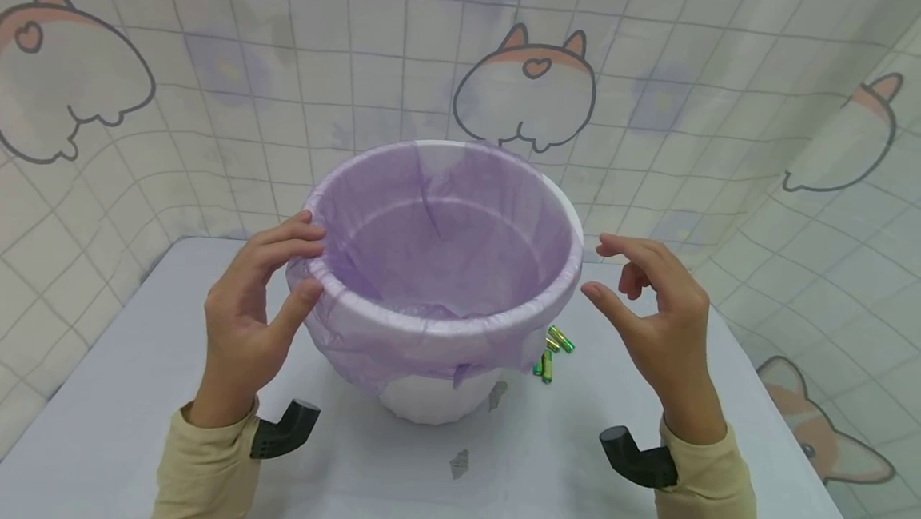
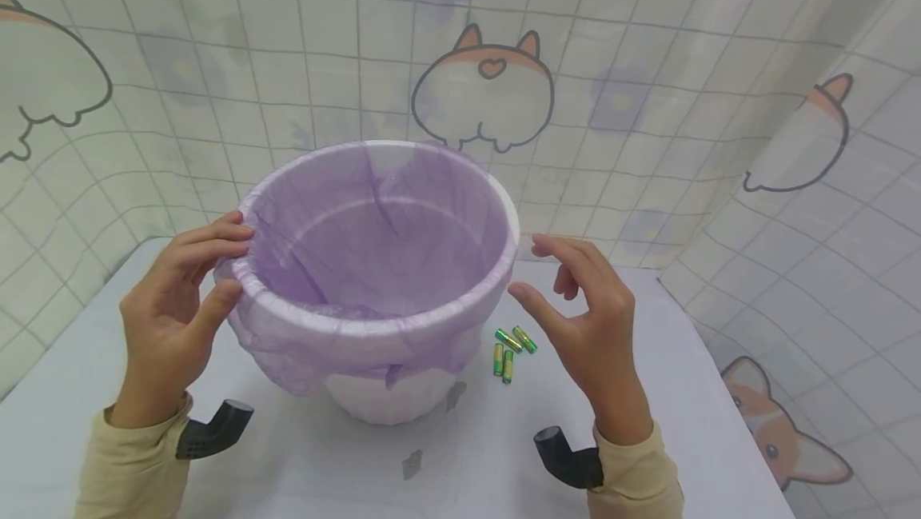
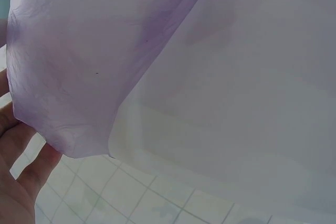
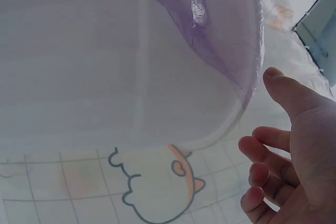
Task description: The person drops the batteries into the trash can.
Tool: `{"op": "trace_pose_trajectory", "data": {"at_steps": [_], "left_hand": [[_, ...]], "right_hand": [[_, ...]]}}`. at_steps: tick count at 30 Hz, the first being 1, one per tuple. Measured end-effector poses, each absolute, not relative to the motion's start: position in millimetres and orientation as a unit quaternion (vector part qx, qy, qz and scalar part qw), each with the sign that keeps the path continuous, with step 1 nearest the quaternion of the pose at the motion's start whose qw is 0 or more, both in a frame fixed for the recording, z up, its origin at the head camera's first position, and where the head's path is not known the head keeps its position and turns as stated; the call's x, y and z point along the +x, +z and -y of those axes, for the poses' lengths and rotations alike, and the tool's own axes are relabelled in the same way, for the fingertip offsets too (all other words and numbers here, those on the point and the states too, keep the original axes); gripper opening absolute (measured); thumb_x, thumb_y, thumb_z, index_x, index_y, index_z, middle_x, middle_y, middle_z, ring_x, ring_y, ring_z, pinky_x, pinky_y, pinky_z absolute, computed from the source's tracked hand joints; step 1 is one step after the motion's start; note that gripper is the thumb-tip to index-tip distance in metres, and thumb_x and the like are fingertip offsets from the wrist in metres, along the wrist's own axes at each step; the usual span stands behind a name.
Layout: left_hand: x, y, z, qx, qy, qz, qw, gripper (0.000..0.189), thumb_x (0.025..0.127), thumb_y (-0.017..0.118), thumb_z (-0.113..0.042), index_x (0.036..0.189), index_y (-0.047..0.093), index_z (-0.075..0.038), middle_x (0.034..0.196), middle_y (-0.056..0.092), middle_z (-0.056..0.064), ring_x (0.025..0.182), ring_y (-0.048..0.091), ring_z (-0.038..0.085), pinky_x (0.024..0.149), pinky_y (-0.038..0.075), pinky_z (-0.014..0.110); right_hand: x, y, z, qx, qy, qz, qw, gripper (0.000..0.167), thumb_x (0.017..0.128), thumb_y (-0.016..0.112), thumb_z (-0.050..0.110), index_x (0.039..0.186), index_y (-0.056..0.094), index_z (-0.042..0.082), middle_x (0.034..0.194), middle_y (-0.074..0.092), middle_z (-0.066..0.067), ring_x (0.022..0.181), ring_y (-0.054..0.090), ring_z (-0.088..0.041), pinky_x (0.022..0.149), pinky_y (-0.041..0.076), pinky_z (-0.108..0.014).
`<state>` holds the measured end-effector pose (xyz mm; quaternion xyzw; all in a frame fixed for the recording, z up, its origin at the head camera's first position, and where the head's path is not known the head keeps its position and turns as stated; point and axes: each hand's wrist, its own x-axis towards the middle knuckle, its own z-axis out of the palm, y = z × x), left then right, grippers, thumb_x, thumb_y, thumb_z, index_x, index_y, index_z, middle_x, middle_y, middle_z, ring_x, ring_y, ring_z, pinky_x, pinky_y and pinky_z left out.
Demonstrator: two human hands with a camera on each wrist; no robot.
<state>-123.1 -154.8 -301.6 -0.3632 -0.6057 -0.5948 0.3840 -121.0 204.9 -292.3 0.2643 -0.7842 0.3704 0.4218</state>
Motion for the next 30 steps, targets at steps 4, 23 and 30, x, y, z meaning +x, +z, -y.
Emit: {"op": "trace_pose_trajectory", "data": {"at_steps": [4, 23, 30], "left_hand": [[-123, -302, 154, -0.363, -0.599, 0.602, 0.383, 0.030, 0.086, 0.067, 0.000, 0.104, 0.058, 0.022, 0.116, 0.067, 0.015, 0.127, 0.055, 0.031, 0.115, 0.041, 0.037], [-121, -300, 155, -0.367, -0.613, 0.586, 0.383, 0.030, 0.086, 0.068, -0.001, 0.103, 0.058, 0.022, 0.115, 0.067, 0.015, 0.126, 0.055, 0.031, 0.114, 0.041, 0.037], [-121, -299, 156, -0.364, -0.612, 0.586, 0.386, 0.030, 0.086, 0.068, -0.002, 0.101, 0.058, 0.022, 0.114, 0.067, 0.016, 0.125, 0.056, 0.032, 0.115, 0.041, 0.037]], "right_hand": [[-120, -297, -209, 0.258, 0.372, 0.787, 0.420, 0.053, 0.085, 0.071, 0.042, 0.114, 0.068, -0.002, 0.100, 0.068, -0.016, 0.072, 0.044, -0.006, 0.064, 0.039, -0.012], [-112, -321, -221, 0.200, 0.358, 0.818, 0.403, 0.048, 0.073, 0.081, 0.004, 0.119, 0.066, 0.001, 0.103, 0.069, -0.012, 0.074, 0.044, -0.004, 0.065, 0.039, -0.009], [-111, -329, -224, 0.184, 0.360, 0.821, 0.403, 0.051, 0.070, 0.081, 0.000, 0.119, 0.067, 0.004, 0.101, 0.069, -0.011, 0.073, 0.044, -0.003, 0.064, 0.039, -0.008]]}}
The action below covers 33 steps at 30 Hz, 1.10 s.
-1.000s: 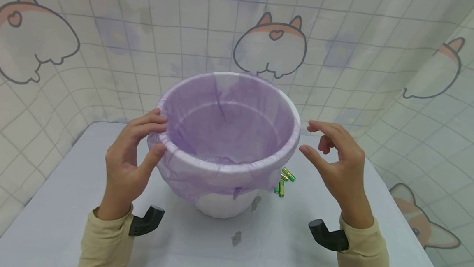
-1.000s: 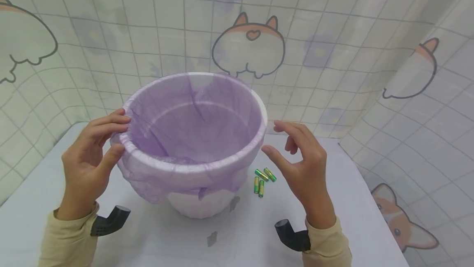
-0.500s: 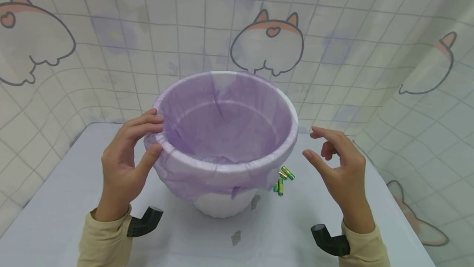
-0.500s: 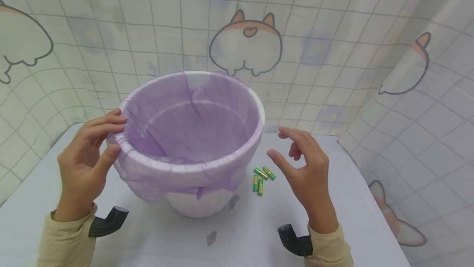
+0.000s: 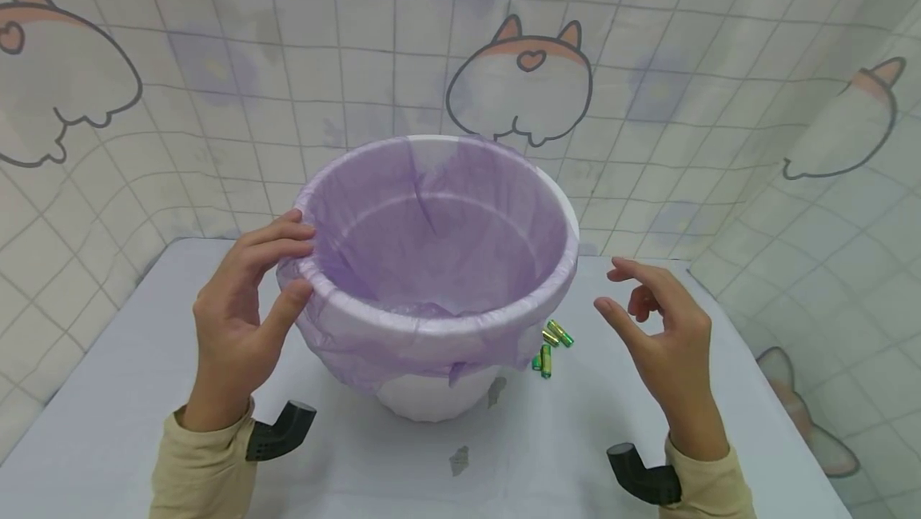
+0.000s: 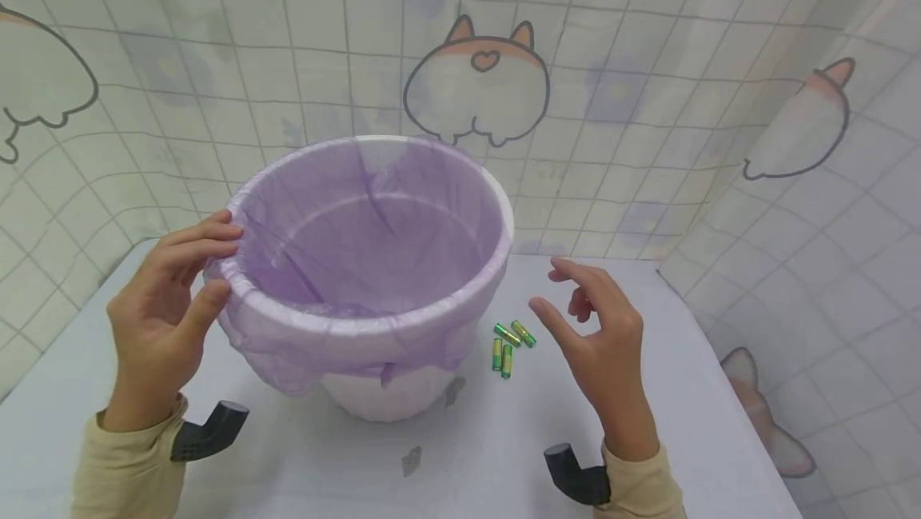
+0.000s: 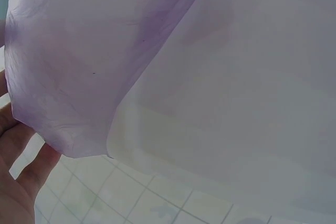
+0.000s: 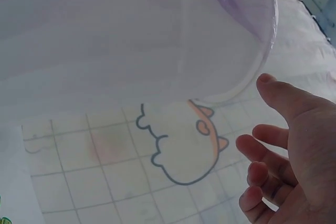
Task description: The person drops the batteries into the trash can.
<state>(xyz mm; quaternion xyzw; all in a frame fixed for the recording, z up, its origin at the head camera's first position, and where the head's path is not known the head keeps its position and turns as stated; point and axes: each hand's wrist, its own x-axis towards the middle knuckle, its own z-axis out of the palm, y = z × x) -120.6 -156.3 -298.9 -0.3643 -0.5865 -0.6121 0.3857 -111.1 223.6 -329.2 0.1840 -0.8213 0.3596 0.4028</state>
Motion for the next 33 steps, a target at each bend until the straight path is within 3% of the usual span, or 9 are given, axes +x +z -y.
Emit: {"op": "trace_pose_trajectory", "data": {"at_steps": [13, 33], "left_hand": [[-121, -299, 157, -0.364, -0.610, 0.588, 0.387, 0.031, 0.086, 0.068, -0.003, 0.102, 0.058, 0.022, 0.114, 0.067, 0.015, 0.126, 0.056, 0.032, 0.114, 0.042, 0.037], [-120, -300, 156, -0.370, -0.619, 0.576, 0.385, 0.029, 0.085, 0.068, 0.000, 0.102, 0.059, 0.022, 0.113, 0.067, 0.016, 0.125, 0.056, 0.031, 0.113, 0.043, 0.035]], "right_hand": [[-110, -345, -229, 0.145, 0.355, 0.847, 0.369, 0.051, 0.073, 0.079, -0.001, 0.122, 0.066, 0.007, 0.101, 0.069, -0.011, 0.071, 0.044, -0.004, 0.063, 0.039, -0.007], [-120, -365, -234, 0.139, 0.349, 0.853, 0.362, 0.043, 0.076, 0.078, 0.002, 0.118, 0.067, 0.007, 0.097, 0.069, -0.008, 0.069, 0.044, -0.005, 0.061, 0.040, -0.009]]}}
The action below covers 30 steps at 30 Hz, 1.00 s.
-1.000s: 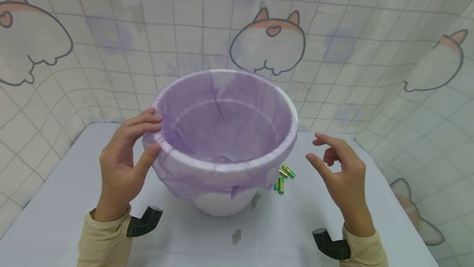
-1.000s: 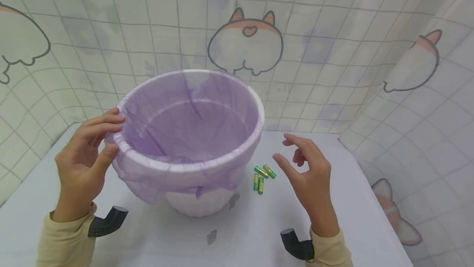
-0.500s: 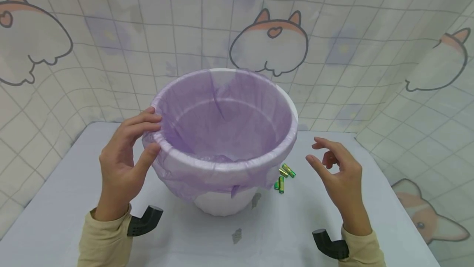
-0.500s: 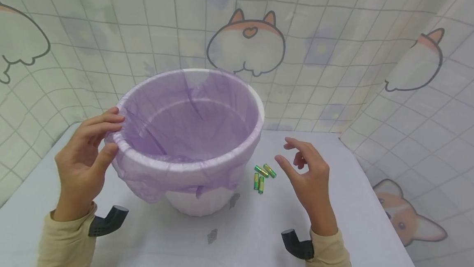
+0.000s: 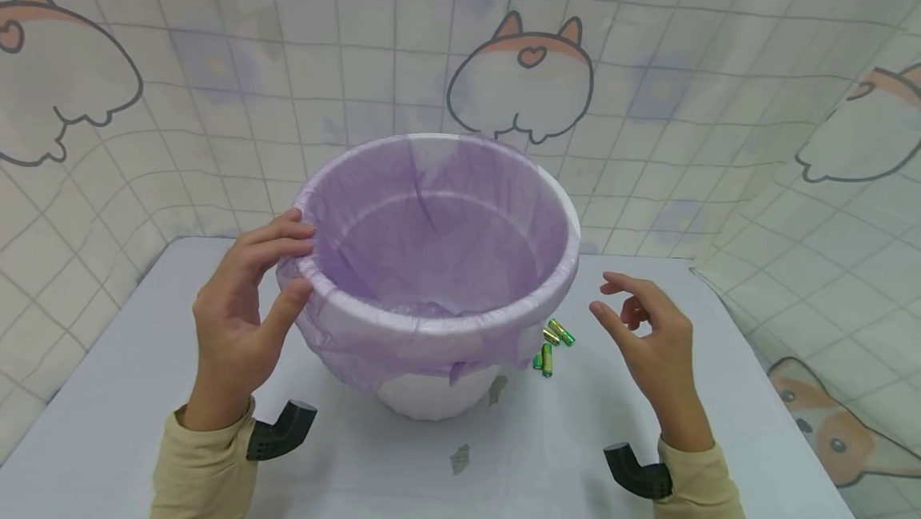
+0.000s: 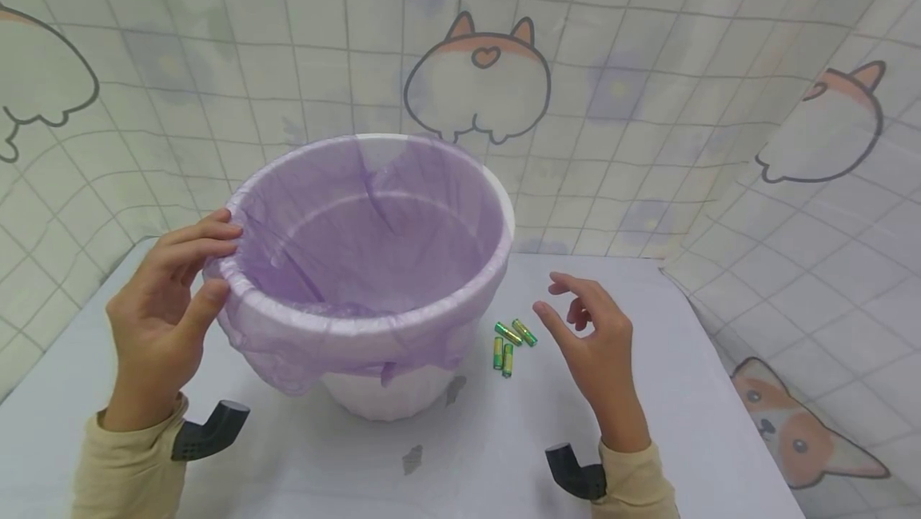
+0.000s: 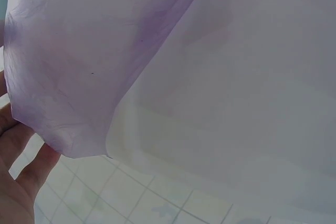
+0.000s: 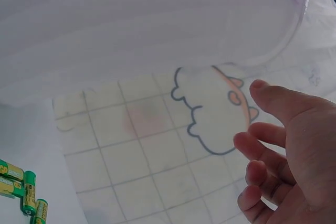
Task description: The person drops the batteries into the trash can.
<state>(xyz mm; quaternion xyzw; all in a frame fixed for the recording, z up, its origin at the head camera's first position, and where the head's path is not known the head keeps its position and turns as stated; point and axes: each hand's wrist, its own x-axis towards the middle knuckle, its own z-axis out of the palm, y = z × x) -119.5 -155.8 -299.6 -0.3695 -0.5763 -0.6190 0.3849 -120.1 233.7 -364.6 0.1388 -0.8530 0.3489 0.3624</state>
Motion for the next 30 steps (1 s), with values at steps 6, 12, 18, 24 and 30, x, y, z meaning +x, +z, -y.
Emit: {"op": "trace_pose_trajectory", "data": {"at_steps": [6, 12, 18, 24, 30], "left_hand": [[-120, -299, 155, -0.369, -0.617, 0.578, 0.385, 0.029, 0.086, 0.068, -0.001, 0.102, 0.059, 0.021, 0.113, 0.067, 0.016, 0.125, 0.056, 0.031, 0.114, 0.042, 0.036], [-120, -299, 155, -0.370, -0.618, 0.576, 0.386, 0.028, 0.086, 0.068, 0.000, 0.101, 0.059, 0.022, 0.113, 0.067, 0.016, 0.125, 0.057, 0.031, 0.114, 0.042, 0.036], [-119, -298, 156, -0.367, -0.617, 0.579, 0.387, 0.029, 0.086, 0.068, -0.001, 0.101, 0.059, 0.022, 0.113, 0.067, 0.016, 0.125, 0.056, 0.031, 0.114, 0.042, 0.037], [-118, -299, 156, -0.366, -0.615, 0.581, 0.388, 0.029, 0.086, 0.068, -0.001, 0.101, 0.059, 0.022, 0.113, 0.067, 0.016, 0.125, 0.056, 0.031, 0.114, 0.042, 0.036], [-119, -299, 155, -0.371, -0.615, 0.579, 0.386, 0.029, 0.086, 0.068, -0.001, 0.102, 0.059, 0.022, 0.113, 0.067, 0.016, 0.125, 0.056, 0.031, 0.115, 0.041, 0.037]], "right_hand": [[-122, -368, -235, 0.139, 0.348, 0.854, 0.361, 0.041, 0.076, 0.078, 0.002, 0.116, 0.068, 0.006, 0.096, 0.069, -0.009, 0.069, 0.044, -0.004, 0.061, 0.040, -0.008], [-126, -374, -236, 0.128, 0.343, 0.862, 0.352, 0.040, 0.077, 0.078, 0.005, 0.115, 0.068, 0.006, 0.098, 0.069, -0.009, 0.070, 0.046, -0.004, 0.061, 0.041, -0.006], [-129, -379, -237, 0.119, 0.338, 0.869, 0.342, 0.038, 0.078, 0.079, 0.008, 0.115, 0.068, 0.008, 0.098, 0.070, -0.008, 0.070, 0.047, -0.005, 0.061, 0.041, -0.006], [-134, -385, -239, 0.123, 0.345, 0.866, 0.339, 0.038, 0.078, 0.079, 0.006, 0.114, 0.069, 0.009, 0.097, 0.070, -0.006, 0.068, 0.047, -0.007, 0.060, 0.041, -0.008], [-136, -390, -241, 0.114, 0.351, 0.867, 0.334, 0.038, 0.078, 0.079, 0.006, 0.114, 0.069, 0.011, 0.097, 0.070, -0.005, 0.067, 0.047, -0.009, 0.060, 0.040, -0.009]]}}
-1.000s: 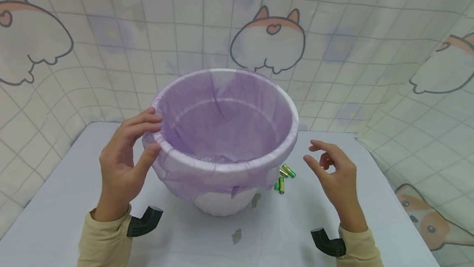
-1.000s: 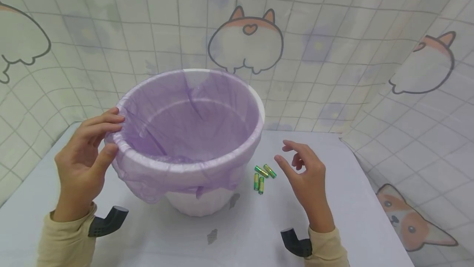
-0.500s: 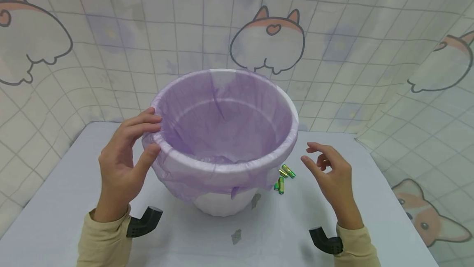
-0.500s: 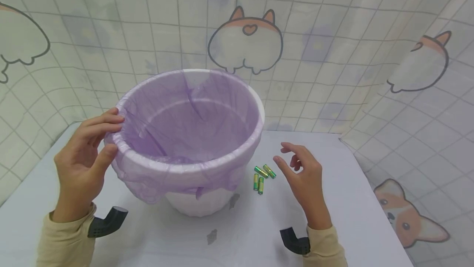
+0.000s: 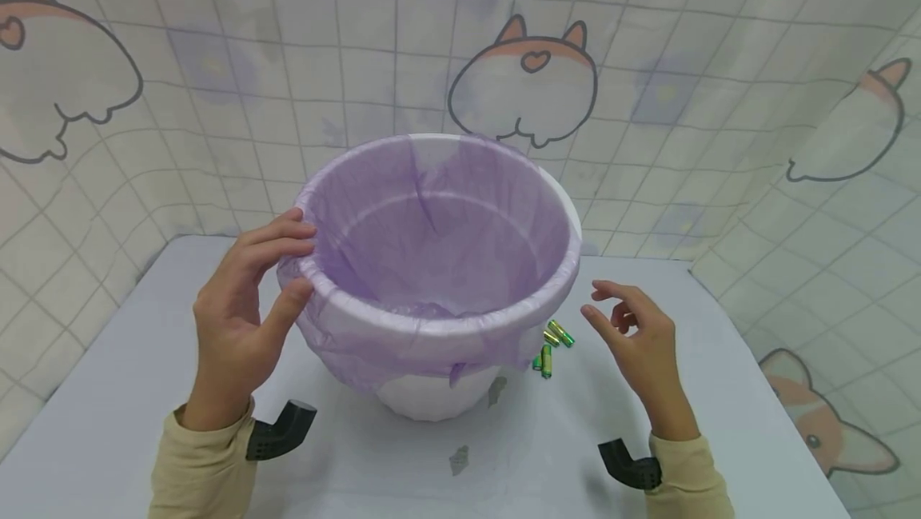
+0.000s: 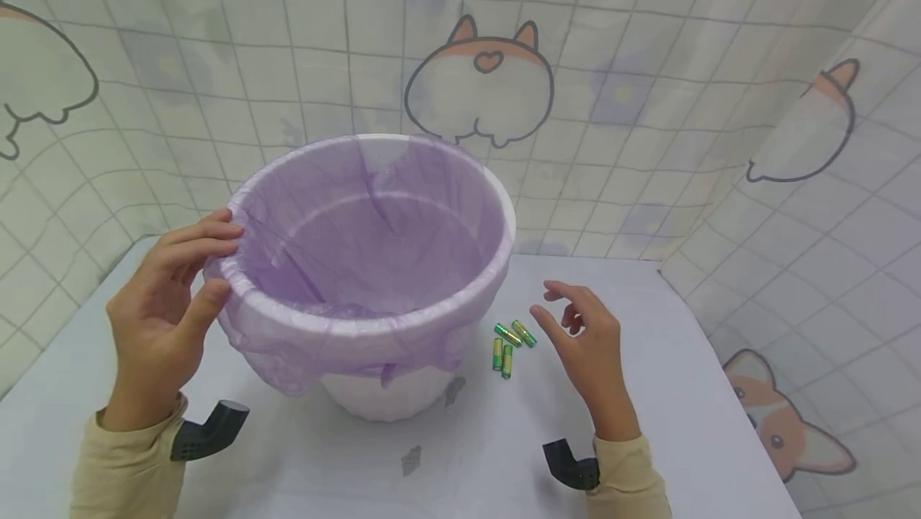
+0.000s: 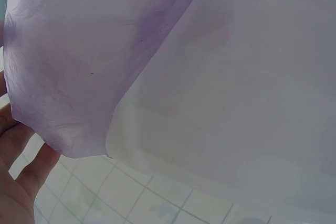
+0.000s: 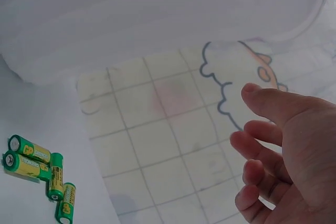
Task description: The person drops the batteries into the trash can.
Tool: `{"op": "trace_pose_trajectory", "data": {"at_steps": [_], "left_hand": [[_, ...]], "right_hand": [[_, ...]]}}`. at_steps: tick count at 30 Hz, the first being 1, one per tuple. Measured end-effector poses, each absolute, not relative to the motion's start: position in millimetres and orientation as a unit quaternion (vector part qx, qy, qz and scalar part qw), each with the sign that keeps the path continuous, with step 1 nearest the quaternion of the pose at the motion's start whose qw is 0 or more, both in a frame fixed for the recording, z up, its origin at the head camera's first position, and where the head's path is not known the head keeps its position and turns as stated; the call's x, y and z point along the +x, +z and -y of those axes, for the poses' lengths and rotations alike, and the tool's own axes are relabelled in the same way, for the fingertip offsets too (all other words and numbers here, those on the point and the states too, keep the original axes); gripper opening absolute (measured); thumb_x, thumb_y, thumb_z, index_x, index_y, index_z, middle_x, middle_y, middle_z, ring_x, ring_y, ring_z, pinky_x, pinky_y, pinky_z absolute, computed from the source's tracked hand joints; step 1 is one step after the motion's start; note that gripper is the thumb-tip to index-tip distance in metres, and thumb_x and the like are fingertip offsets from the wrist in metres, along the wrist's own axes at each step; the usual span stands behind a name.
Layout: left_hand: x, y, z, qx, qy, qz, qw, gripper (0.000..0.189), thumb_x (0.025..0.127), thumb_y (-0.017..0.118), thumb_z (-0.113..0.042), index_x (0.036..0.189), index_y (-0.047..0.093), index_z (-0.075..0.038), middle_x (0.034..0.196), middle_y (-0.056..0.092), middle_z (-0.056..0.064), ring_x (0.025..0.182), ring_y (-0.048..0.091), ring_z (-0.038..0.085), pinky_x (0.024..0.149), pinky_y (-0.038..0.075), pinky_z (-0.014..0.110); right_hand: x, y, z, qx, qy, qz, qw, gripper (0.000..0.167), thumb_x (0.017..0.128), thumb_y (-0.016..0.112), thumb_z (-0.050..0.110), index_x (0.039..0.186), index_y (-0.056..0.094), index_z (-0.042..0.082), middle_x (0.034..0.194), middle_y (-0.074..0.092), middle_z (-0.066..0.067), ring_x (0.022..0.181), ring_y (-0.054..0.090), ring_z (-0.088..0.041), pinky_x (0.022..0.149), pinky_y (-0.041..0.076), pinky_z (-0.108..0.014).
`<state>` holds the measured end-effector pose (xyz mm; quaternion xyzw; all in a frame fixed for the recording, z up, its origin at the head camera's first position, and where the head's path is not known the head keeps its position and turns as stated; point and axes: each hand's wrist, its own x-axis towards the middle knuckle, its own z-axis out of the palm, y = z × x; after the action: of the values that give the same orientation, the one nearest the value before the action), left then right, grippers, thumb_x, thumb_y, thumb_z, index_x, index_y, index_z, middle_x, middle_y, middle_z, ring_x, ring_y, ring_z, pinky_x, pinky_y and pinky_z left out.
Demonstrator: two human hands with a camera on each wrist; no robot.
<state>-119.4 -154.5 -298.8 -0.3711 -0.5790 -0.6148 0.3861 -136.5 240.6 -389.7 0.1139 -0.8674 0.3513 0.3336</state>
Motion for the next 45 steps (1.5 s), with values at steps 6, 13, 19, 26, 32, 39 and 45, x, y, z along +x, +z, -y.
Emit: {"op": "trace_pose_trajectory", "data": {"at_steps": [6, 13, 19, 26, 32, 39, 45], "left_hand": [[-120, -299, 155, -0.371, -0.614, 0.580, 0.386, 0.029, 0.086, 0.068, -0.001, 0.102, 0.058, 0.022, 0.114, 0.067, 0.016, 0.125, 0.056, 0.031, 0.115, 0.041, 0.037], [-120, -299, 154, -0.367, -0.616, 0.579, 0.387, 0.029, 0.085, 0.068, 0.000, 0.102, 0.059, 0.022, 0.113, 0.068, 0.015, 0.125, 0.056, 0.031, 0.114, 0.041, 0.036], [-119, -298, 155, -0.367, -0.614, 0.579, 0.390, 0.029, 0.085, 0.068, 0.000, 0.101, 0.059, 0.022, 0.113, 0.068, 0.015, 0.124, 0.057, 0.031, 0.114, 0.041, 0.037], [-119, -298, 155, -0.366, -0.617, 0.579, 0.388, 0.028, 0.085, 0.068, 0.000, 0.101, 0.059, 0.022, 0.113, 0.067, 0.016, 0.125, 0.056, 0.031, 0.115, 0.041, 0.037], [-119, -298, 156, -0.366, -0.614, 0.584, 0.384, 0.029, 0.086, 0.068, 0.000, 0.101, 0.058, 0.022, 0.114, 0.067, 0.016, 0.126, 0.055, 0.031, 0.115, 0.040, 0.038], [-120, -299, 157, -0.365, -0.611, 0.589, 0.384, 0.030, 0.086, 0.068, -0.002, 0.102, 0.058, 0.022, 0.115, 0.067, 0.016, 0.126, 0.055, 0.032, 0.114, 0.041, 0.037], [-120, -298, 157, -0.366, -0.609, 0.589, 0.386, 0.030, 0.086, 0.068, -0.002, 0.101, 0.058, 0.021, 0.114, 0.067, 0.015, 0.126, 0.055, 0.031, 0.115, 0.041, 0.037]], "right_hand": [[-138, -395, -242, 0.099, 0.351, 0.876, 0.315, 0.037, 0.079, 0.078, 0.008, 0.114, 0.069, 0.010, 0.097, 0.070, -0.005, 0.067, 0.047, -0.010, 0.061, 0.041, -0.007], [-143, -404, -244, 0.092, 0.358, 0.880, 0.298, 0.035, 0.079, 0.079, 0.009, 0.112, 0.069, 0.007, 0.095, 0.070, -0.007, 0.066, 0.046, -0.009, 0.060, 0.041, -0.007], [-146, -409, -244, 0.076, 0.358, 0.888, 0.279, 0.035, 0.079, 0.079, 0.011, 0.113, 0.069, 0.009, 0.096, 0.070, -0.007, 0.066, 0.045, -0.007, 0.059, 0.040, -0.008], [-150, -418, -245, 0.063, 0.351, 0.897, 0.262, 0.033, 0.081, 0.077, 0.014, 0.112, 0.069, 0.009, 0.096, 0.070, -0.007, 0.066, 0.045, -0.007, 0.057, 0.039, -0.008], [-153, -427, -248, 0.051, 0.337, 0.907, 0.246, 0.032, 0.083, 0.076, 0.018, 0.113, 0.069, 0.011, 0.096, 0.071, -0.006, 0.069, 0.046, -0.009, 0.059, 0.041, -0.009], [-160, -441, -253, 0.040, 0.329, 0.918, 0.220, 0.031, 0.084, 0.076, 0.020, 0.113, 0.069, 0.012, 0.096, 0.071, -0.006, 0.067, 0.045, -0.007, 0.060, 0.042, -0.013], [-163, -452, -254, 0.032, 0.337, 0.919, 0.200, 0.031, 0.082, 0.077, 0.017, 0.111, 0.069, 0.011, 0.094, 0.071, -0.006, 0.066, 0.046, -0.007, 0.059, 0.042, -0.017]]}}
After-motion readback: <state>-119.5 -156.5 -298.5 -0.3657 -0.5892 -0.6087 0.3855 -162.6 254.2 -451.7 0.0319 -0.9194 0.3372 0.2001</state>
